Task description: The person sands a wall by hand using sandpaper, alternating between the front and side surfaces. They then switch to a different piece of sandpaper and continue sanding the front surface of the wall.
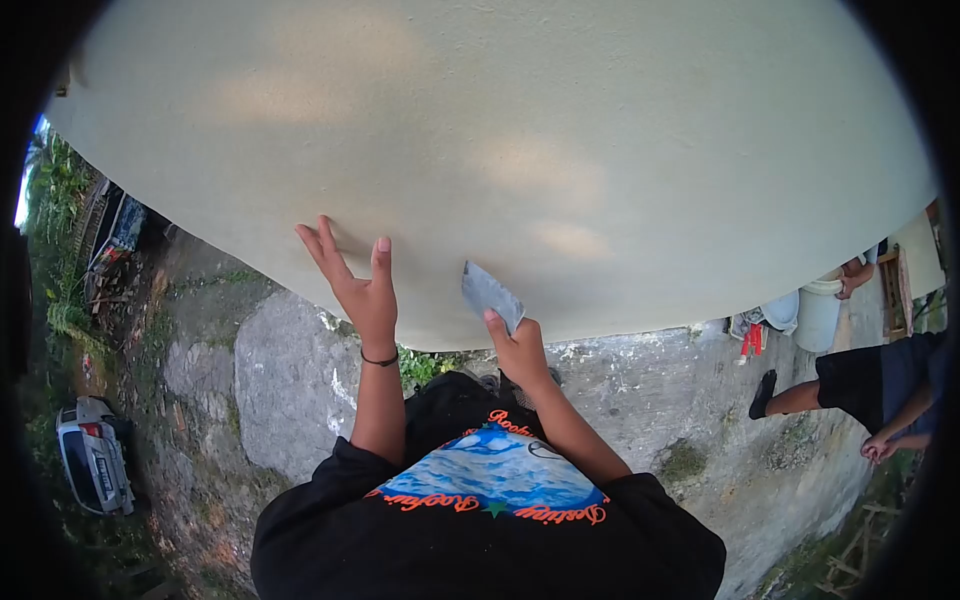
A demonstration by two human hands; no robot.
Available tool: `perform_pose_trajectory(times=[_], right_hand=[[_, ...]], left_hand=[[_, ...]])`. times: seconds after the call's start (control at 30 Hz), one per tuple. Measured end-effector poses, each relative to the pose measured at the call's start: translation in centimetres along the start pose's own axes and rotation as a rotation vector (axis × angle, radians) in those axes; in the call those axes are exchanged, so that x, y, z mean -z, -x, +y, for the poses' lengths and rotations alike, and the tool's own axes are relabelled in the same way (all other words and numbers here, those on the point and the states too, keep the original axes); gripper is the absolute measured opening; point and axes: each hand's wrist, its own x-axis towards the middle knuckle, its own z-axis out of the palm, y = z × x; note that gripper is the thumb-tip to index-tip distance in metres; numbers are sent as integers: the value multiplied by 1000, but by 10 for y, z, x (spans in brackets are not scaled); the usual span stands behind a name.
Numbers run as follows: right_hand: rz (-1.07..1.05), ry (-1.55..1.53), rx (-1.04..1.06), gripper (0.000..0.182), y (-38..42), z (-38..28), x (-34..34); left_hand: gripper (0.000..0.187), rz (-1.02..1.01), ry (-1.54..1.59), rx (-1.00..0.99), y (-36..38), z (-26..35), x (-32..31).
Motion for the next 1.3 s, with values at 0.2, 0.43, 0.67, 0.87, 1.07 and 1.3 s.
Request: perform_pose_trajectory(times=[0.2, 0.43, 0.67, 0.87, 1.07, 1.3], right_hand=[[178, -586, -202, 41, -8, -55, 20], [86, -946, -201, 46, -4, -69, 19], [99, -1062, -216, 47, 9, -72, 26], [723, -955, 30, 41, 2, -86, 94], [1148, -121, 292, 53, -38, -63, 100], [987, 620, 543, 58, -98, -22, 74]], left_hand=[[35, -278, 382, 320, 20, 18, 18], [28, -778, 620, 624, 39, 28, 24], [26, -840, 642, 704, 34, 37, 20], [29, -573, 440, 426, 20, 23, 20], [29, 68, 97, -117, -29, 18, 18], [54, 255, -328, -572, -57, -16, -47]])
